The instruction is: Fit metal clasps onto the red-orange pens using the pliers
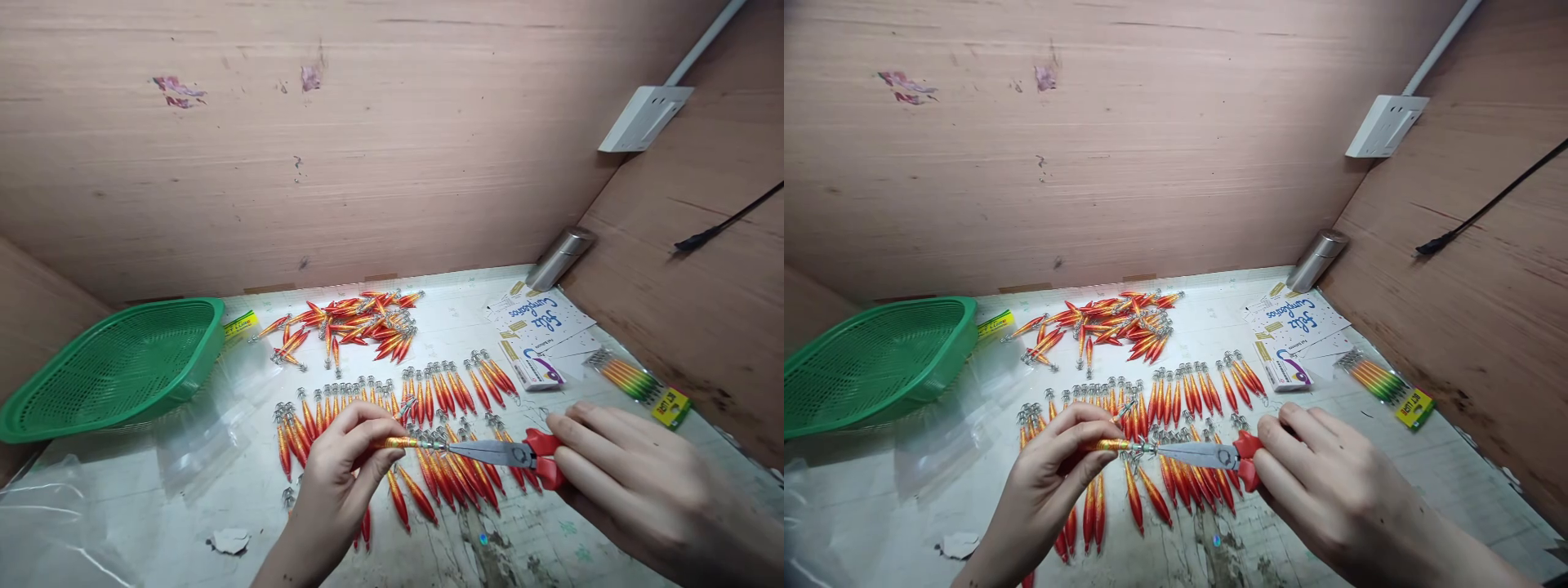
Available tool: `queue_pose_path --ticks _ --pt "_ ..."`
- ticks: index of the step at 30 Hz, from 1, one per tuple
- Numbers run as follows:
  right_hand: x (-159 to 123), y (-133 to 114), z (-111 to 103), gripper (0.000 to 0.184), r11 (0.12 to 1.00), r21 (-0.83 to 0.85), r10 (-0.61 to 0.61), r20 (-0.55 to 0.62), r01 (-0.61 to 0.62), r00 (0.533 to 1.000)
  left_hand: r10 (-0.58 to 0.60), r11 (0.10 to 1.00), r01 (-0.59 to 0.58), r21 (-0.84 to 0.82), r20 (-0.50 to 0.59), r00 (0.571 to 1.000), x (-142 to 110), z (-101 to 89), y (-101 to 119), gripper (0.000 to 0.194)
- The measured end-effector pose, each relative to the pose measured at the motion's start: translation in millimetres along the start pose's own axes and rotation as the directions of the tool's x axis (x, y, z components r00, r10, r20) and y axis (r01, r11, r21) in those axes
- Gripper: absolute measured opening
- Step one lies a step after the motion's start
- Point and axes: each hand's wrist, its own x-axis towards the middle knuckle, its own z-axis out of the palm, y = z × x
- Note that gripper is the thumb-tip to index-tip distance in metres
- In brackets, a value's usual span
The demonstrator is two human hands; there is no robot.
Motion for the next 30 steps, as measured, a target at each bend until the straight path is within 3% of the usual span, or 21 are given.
queue_pose_path --ticks 5,16,27,30 --pt "-3.0 1.7 -3.7 0.022 0.995 -0.086 -0.058 0.004 0.058 0.998 -0.024 1.000 0.025 -0.010 0.027 0.999 -0.5 -3.8 3.7 0.015" --pt "11.2 4.8 -8.5 0.024 0.996 0.073 -0.058 0.077 0.052 0.995 -0.095 0.995 0.094 0.024 0.046 0.994 -6.0 -5.1 3.1 0.015" --pt "9.9 14.1 -4.4 0.021 0.990 0.142 -0.037 0.097 0.023 0.995 -0.060 0.998 0.060 0.013 -0.008 0.998 -0.3 -0.6 6.5 0.014" --pt "9.2 14.6 -2.8 0.023 0.991 0.131 -0.009 0.055 0.001 0.998 -0.055 0.998 0.055 0.007 -0.014 0.998 -0.9 -0.1 7.2 0.014"
